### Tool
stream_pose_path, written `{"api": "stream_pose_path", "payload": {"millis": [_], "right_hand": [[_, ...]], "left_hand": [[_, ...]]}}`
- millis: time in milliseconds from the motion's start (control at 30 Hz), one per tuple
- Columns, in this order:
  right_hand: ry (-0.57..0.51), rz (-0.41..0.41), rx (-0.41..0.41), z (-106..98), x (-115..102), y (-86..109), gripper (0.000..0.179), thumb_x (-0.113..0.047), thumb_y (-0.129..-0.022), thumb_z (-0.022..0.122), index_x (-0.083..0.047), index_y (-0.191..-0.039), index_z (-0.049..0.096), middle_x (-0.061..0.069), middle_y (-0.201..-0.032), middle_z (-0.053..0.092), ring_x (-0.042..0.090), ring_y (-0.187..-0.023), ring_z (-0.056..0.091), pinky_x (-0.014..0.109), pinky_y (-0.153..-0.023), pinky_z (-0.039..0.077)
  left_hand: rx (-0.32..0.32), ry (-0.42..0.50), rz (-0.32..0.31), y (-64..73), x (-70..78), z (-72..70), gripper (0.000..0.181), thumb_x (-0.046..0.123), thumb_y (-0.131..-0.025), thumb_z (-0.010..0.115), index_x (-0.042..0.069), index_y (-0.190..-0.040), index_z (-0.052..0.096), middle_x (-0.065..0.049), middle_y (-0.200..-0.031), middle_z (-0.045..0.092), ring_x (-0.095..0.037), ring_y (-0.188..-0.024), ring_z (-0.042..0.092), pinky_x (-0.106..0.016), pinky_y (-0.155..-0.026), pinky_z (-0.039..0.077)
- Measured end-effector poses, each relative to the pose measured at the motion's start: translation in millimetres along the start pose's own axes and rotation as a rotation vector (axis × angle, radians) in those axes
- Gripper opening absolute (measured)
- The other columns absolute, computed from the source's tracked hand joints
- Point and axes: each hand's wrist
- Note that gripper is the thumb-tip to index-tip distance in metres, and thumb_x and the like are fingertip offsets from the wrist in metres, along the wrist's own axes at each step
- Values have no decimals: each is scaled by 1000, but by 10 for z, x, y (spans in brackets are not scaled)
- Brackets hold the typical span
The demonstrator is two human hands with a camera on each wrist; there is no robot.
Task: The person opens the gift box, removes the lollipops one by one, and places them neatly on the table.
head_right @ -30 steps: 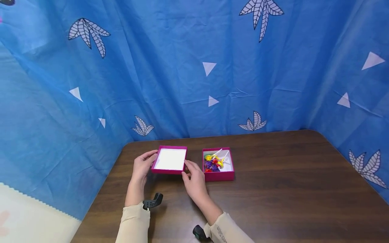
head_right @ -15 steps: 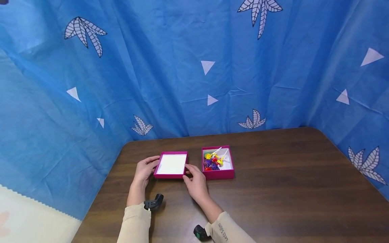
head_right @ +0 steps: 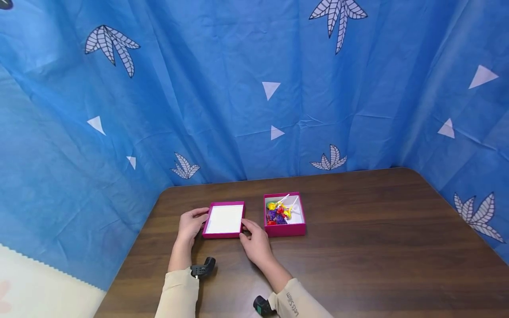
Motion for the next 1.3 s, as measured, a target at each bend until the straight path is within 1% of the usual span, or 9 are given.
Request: {"api": "stream_pose_path", "payload": {"millis": [67,133,400,633,867,1067,1133,1233,1300], "right_hand": [[1,-5,1,5,6,2,39,1,-90,66,2,-129,64,21,-133,63,32,-112,65,26,-80,57],[2,-1,-1,12,15,2,39,0,-90,66,3,-129,64,21,-133,63,33,-113,64,27,-81,58],[-14,-3,-11,5,10,-13,40,-2,-91,65,4,-130,63,21,-134,62,33,-116,64,28,-83,58],[-24,31,-37,-15,-8,7,44,-5,-92,65,1,-135,59,21,-133,62,33,-118,63,27,-83,58],[-22,38,-38,-21,-27,18,43,-6,-93,64,-1,-135,59,20,-131,63,32,-118,62,30,-85,58],[-11,43,-32,-14,-28,14,42,-6,-93,64,-2,-135,59,18,-130,64,32,-118,62,31,-85,57],[-10,43,-33,-13,-32,16,42,-6,-93,64,-3,-134,59,18,-130,64,32,-118,62,29,-85,57],[-6,41,-27,-16,-42,24,41,-6,-92,64,-3,-133,61,18,-129,65,32,-118,62,30,-85,57],[-4,41,-21,-19,-50,29,40,-6,-92,64,-4,-132,62,17,-128,65,31,-119,62,31,-86,58]], "left_hand": [[4,-27,12,5,-3,7,26,6,-94,65,3,-119,72,-22,-126,64,-26,-106,62,-26,-80,57],[5,-46,6,9,-2,9,26,6,-94,65,4,-119,72,-21,-128,64,-26,-106,61,-27,-80,57],[-3,-71,-21,10,23,-3,28,9,-95,65,6,-122,71,-20,-132,61,-26,-98,61,-26,-73,56],[-5,-55,-24,20,20,-11,29,9,-95,65,5,-123,70,-21,-135,59,-26,-101,62,-27,-74,58],[-3,-35,-6,18,7,-9,29,9,-95,64,2,-123,70,-23,-131,61,-22,-93,62,-25,-67,55],[0,-18,-16,2,7,-23,30,12,-96,64,4,-125,69,-20,-132,61,-20,-89,61,-23,-66,54],[7,-9,-17,11,24,-35,31,12,-97,64,3,-125,68,-20,-133,61,-23,-94,61,-26,-70,55],[33,20,0,26,76,-53,33,13,-97,62,2,-128,66,-19,-137,59,-27,-113,58,-36,-89,54],[54,47,23,41,130,-57,35,14,-98,61,1,-130,64,-17,-141,57,-29,-125,53,-44,-102,50]]}}
Point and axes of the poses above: each hand's wrist, its own y-axis away from the middle knuckle, its own z-axis out of the palm, x = y × z
